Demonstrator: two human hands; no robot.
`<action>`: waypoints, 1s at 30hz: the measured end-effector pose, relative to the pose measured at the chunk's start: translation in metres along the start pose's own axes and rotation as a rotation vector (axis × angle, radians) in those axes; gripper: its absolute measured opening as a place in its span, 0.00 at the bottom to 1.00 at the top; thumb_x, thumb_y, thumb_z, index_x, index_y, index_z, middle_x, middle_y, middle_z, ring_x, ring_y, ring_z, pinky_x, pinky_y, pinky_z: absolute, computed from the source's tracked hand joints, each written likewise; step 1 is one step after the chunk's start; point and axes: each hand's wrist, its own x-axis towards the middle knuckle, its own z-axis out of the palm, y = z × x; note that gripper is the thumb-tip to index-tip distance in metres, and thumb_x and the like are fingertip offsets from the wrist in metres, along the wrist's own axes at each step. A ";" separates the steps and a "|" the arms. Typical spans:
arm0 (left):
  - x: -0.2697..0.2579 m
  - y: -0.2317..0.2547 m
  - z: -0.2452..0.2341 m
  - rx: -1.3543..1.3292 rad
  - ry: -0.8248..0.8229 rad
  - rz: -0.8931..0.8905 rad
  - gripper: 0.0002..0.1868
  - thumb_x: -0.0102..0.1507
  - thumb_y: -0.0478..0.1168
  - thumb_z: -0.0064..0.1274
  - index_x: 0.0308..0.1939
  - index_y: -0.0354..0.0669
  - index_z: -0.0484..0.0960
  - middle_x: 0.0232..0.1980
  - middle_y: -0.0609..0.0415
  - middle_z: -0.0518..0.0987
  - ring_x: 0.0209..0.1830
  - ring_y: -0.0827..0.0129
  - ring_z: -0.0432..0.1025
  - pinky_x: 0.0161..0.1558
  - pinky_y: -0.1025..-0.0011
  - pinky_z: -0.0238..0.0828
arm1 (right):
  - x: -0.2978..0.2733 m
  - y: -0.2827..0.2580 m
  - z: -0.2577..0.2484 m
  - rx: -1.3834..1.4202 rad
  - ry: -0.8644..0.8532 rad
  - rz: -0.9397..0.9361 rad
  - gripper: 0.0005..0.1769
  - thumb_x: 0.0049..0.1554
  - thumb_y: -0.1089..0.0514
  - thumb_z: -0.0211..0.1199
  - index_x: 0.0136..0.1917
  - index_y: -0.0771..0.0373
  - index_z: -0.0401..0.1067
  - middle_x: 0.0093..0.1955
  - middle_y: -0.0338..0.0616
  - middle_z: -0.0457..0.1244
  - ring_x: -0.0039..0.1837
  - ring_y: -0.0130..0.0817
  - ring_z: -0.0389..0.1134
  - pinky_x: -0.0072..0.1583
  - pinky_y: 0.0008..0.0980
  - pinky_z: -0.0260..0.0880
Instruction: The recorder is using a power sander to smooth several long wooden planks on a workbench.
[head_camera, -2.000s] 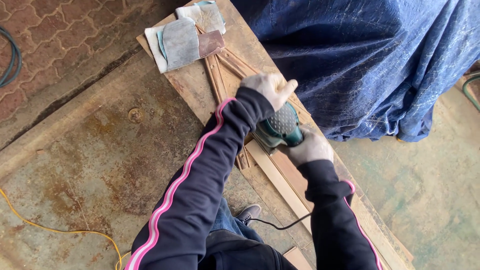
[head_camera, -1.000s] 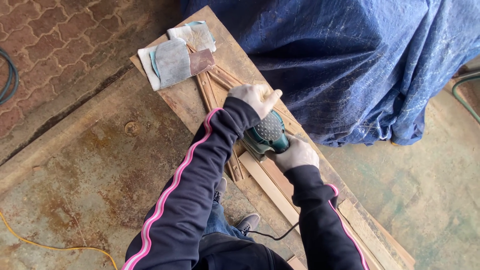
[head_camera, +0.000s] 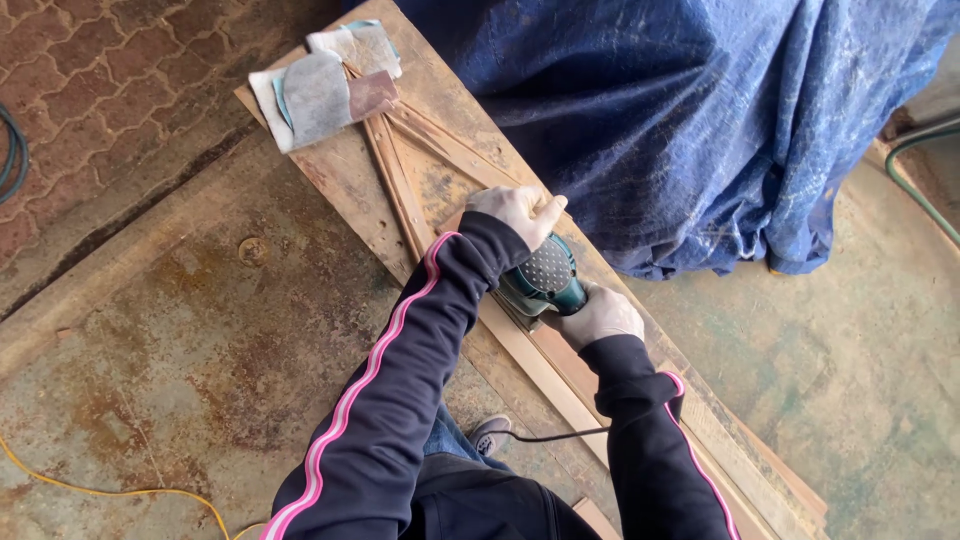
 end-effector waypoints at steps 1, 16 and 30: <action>-0.006 0.006 0.005 -0.001 -0.008 0.003 0.25 0.63 0.63 0.49 0.29 0.49 0.86 0.28 0.48 0.84 0.31 0.53 0.80 0.41 0.56 0.73 | -0.004 0.010 0.003 0.003 -0.001 0.008 0.36 0.41 0.31 0.73 0.61 0.44 0.77 0.50 0.51 0.71 0.54 0.50 0.73 0.57 0.47 0.71; -0.103 0.085 0.111 0.045 -0.065 0.025 0.27 0.65 0.63 0.45 0.33 0.45 0.86 0.30 0.44 0.84 0.31 0.53 0.80 0.38 0.54 0.76 | -0.068 0.170 0.035 0.045 -0.096 0.073 0.33 0.42 0.32 0.72 0.57 0.47 0.79 0.49 0.51 0.73 0.51 0.47 0.76 0.57 0.44 0.74; -0.203 0.169 0.229 0.063 -0.241 0.103 0.25 0.66 0.60 0.45 0.38 0.42 0.84 0.30 0.35 0.81 0.29 0.44 0.77 0.34 0.47 0.70 | -0.151 0.336 0.084 0.039 -0.146 0.396 0.34 0.39 0.29 0.75 0.52 0.49 0.82 0.47 0.51 0.75 0.53 0.49 0.76 0.59 0.44 0.74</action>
